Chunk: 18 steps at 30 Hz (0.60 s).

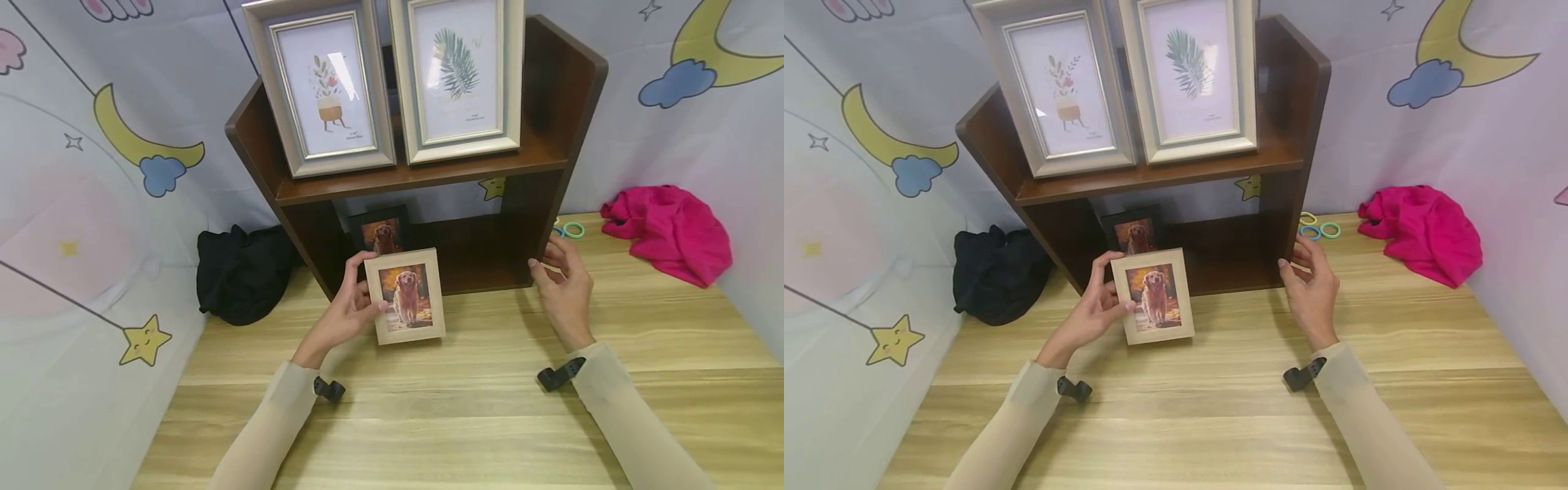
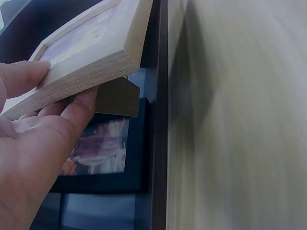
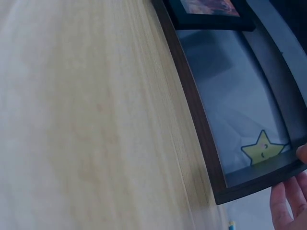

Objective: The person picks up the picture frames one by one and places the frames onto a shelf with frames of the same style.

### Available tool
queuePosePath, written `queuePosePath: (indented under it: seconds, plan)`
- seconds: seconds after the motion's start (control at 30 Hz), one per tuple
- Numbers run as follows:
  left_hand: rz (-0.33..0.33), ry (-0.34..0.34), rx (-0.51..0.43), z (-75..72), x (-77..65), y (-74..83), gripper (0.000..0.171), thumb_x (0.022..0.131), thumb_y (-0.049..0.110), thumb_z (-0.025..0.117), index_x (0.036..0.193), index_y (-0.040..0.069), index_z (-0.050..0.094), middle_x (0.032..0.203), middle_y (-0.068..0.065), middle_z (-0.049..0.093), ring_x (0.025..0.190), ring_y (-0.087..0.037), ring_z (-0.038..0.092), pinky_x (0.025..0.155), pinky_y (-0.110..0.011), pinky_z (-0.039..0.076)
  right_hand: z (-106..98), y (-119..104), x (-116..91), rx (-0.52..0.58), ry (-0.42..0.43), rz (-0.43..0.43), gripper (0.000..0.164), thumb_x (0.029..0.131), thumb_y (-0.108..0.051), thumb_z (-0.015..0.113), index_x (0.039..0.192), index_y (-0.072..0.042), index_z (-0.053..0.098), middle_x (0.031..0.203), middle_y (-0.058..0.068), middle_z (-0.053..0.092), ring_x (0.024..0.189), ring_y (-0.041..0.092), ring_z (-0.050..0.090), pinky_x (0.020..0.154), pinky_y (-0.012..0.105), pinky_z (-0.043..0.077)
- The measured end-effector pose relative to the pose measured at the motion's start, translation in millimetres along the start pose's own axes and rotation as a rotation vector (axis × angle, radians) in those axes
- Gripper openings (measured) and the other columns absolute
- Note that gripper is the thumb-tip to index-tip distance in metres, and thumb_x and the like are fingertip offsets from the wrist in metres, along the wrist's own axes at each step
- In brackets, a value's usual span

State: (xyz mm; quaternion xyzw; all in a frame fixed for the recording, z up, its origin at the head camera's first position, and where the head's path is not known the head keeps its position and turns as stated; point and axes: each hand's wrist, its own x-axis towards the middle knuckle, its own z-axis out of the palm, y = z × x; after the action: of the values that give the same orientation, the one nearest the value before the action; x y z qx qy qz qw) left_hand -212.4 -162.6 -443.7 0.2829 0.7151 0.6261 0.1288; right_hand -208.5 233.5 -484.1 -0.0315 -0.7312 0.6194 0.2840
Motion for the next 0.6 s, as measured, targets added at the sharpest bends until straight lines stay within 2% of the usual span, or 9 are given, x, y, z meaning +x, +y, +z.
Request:
queuePosePath:
  seconds: [0.1,0.23,0.3,0.33,0.37,0.47,0.53,0.6]
  plan:
    - [-0.008,0.008,0.014,2.7,9.5,0.6,0.082,0.107,0.001,0.060,0.163,0.032,0.010,0.133,-0.024,0.062,0.078,-0.017,0.069,0.070,-0.032,0.057,0,1,0,0.002,-0.004,-0.003,0.051,0.097,-0.005,0.077,0.145,-0.017,0.066,0.120,-0.010,0.073,0.105,0.003,0.069,0.089,0.011,0.057]
    - [-0.004,0.012,0.011,7.3,22.5,0.7,0.083,0.107,0.003,0.062,0.165,0.033,0.011,0.133,-0.022,0.062,0.080,-0.019,0.067,0.072,-0.033,0.058,1,1,-1,0.012,-0.009,-0.011,0.051,0.096,-0.003,0.077,0.145,-0.015,0.066,0.120,-0.008,0.073,0.105,0.003,0.069,0.088,0.012,0.057]
    - [-0.004,0.009,0.006,9.5,29.0,0.6,0.084,0.106,0.002,0.063,0.165,0.034,0.011,0.134,-0.022,0.061,0.093,-0.022,0.073,0.079,-0.034,0.061,1,1,-1,0.015,-0.012,-0.017,0.050,0.096,-0.003,0.077,0.144,-0.015,0.066,0.119,-0.008,0.073,0.104,0.003,0.069,0.088,0.012,0.057]
    - [-0.005,0.006,0.010,10.7,32.2,0.8,0.084,0.106,0.002,0.063,0.165,0.035,0.012,0.134,-0.022,0.061,0.094,-0.025,0.073,0.080,-0.035,0.062,1,1,-1,0.018,-0.014,-0.021,0.050,0.097,-0.003,0.076,0.144,-0.015,0.066,0.119,-0.007,0.072,0.104,0.004,0.069,0.088,0.012,0.058]
    - [-0.001,0.002,0.021,11.6,35.9,0.5,0.084,0.106,0.002,0.062,0.165,0.033,0.011,0.134,-0.023,0.062,0.090,-0.029,0.073,0.079,-0.037,0.062,1,1,-1,0.019,-0.014,-0.024,0.049,0.097,-0.003,0.076,0.144,-0.014,0.066,0.119,-0.007,0.072,0.104,0.003,0.069,0.088,0.012,0.058]
    - [0.007,-0.013,0.034,15.5,47.8,0.1,0.084,0.106,0.000,0.061,0.165,0.034,0.011,0.133,-0.021,0.063,0.086,-0.029,0.071,0.076,-0.043,0.060,1,1,-1,0.016,-0.015,-0.030,0.048,0.097,-0.004,0.076,0.143,-0.015,0.067,0.120,-0.007,0.073,0.105,0.003,0.069,0.088,0.011,0.057]
    - [0.011,-0.025,0.042,18.9,55.8,0.0,0.083,0.107,0.001,0.060,0.164,0.038,0.012,0.130,-0.019,0.064,0.075,-0.025,0.066,0.070,-0.043,0.056,0,0,0,0.009,-0.012,-0.030,0.048,0.097,-0.004,0.077,0.143,-0.014,0.067,0.120,-0.007,0.073,0.104,0.003,0.069,0.088,0.011,0.057]
    - [0.008,-0.034,0.040,22.7,63.7,0.1,0.083,0.107,0.002,0.060,0.162,0.044,0.014,0.124,-0.017,0.064,0.063,-0.016,0.057,0.062,-0.038,0.051,-1,0,0,0.005,-0.008,-0.029,0.048,0.097,-0.004,0.076,0.143,-0.014,0.067,0.120,-0.007,0.073,0.104,0.003,0.069,0.088,0.010,0.057]
